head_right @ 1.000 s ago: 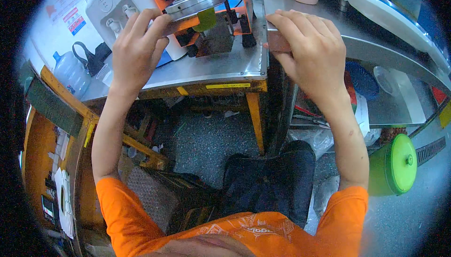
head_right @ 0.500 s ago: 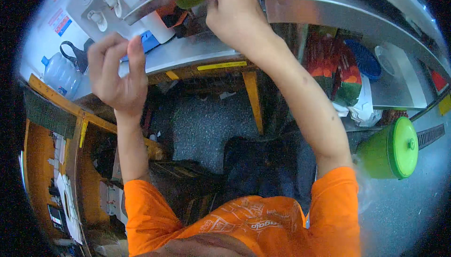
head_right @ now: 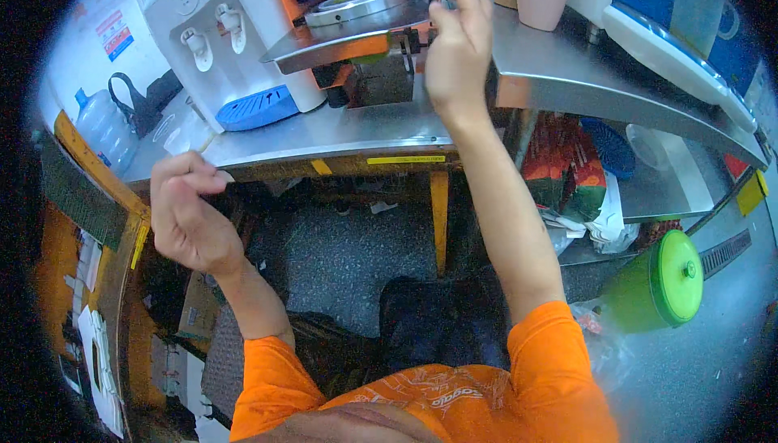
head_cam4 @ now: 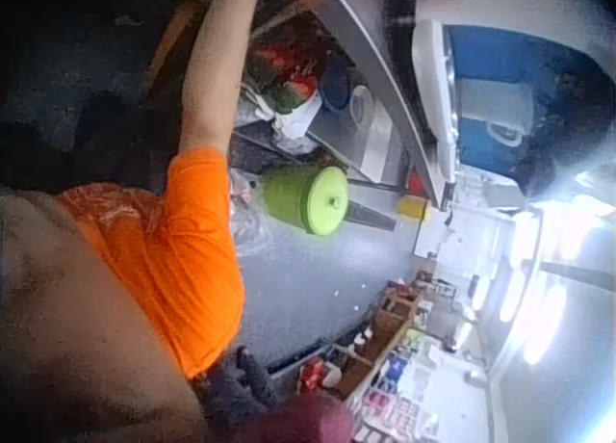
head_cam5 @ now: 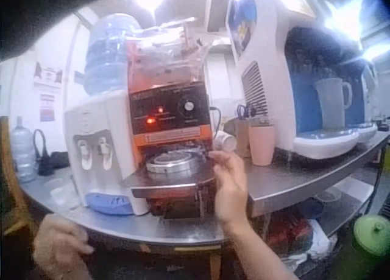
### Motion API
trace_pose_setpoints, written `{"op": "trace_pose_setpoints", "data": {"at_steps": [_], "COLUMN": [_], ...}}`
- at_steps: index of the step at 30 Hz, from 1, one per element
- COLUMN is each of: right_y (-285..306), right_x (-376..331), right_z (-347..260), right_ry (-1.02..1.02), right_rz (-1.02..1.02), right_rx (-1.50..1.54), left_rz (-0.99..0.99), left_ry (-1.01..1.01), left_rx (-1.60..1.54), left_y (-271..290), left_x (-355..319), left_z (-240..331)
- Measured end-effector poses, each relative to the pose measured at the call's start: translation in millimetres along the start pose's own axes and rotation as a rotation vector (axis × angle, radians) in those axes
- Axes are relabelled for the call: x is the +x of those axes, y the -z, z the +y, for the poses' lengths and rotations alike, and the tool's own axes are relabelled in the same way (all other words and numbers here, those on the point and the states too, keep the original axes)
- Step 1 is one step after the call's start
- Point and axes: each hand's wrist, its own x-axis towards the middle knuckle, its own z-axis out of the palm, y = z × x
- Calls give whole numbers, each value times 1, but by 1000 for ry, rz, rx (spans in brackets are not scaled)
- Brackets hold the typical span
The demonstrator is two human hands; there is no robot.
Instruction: The person operates a cup-sealing machine to seal a plastic cup, then moves to a counter to assemble red and white cardboard boxes by folding and interlocking their flaps.
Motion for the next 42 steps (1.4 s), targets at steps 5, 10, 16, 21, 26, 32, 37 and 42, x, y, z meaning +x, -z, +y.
{"op": "trace_pose_setpoints", "data": {"at_steps": [5,10,16,21,26,32,37,42], "right_y": [6,-4,3,-6,-2,8,12,12], "right_x": [31,75,131,128,131,136,136,137], "right_z": [-97,-140,-56,-20,-25,-1,-14,-15], "right_ry": [-130,151,152,230,96,235,138,89], "right_rz": [-191,-625,-695,-572,-688,-599,-625,-649], "right_rx": [18,-685,-999,-958,-936,-934,-932,-951], "left_rz": [79,-9,-261,-677,-881,-887,-876,-985], "left_ry": [-77,232,245,-45,-664,-1132,-1215,-1119], "left_rx": [-61,-116,88,251,377,810,841,846], "left_y": [9,6,-7,-51,-111,-161,-175,-156], "left_x": [1,-4,19,117,170,176,178,167], "left_z": [-9,-24,-57,-116,-135,-97,-120,-132]}}
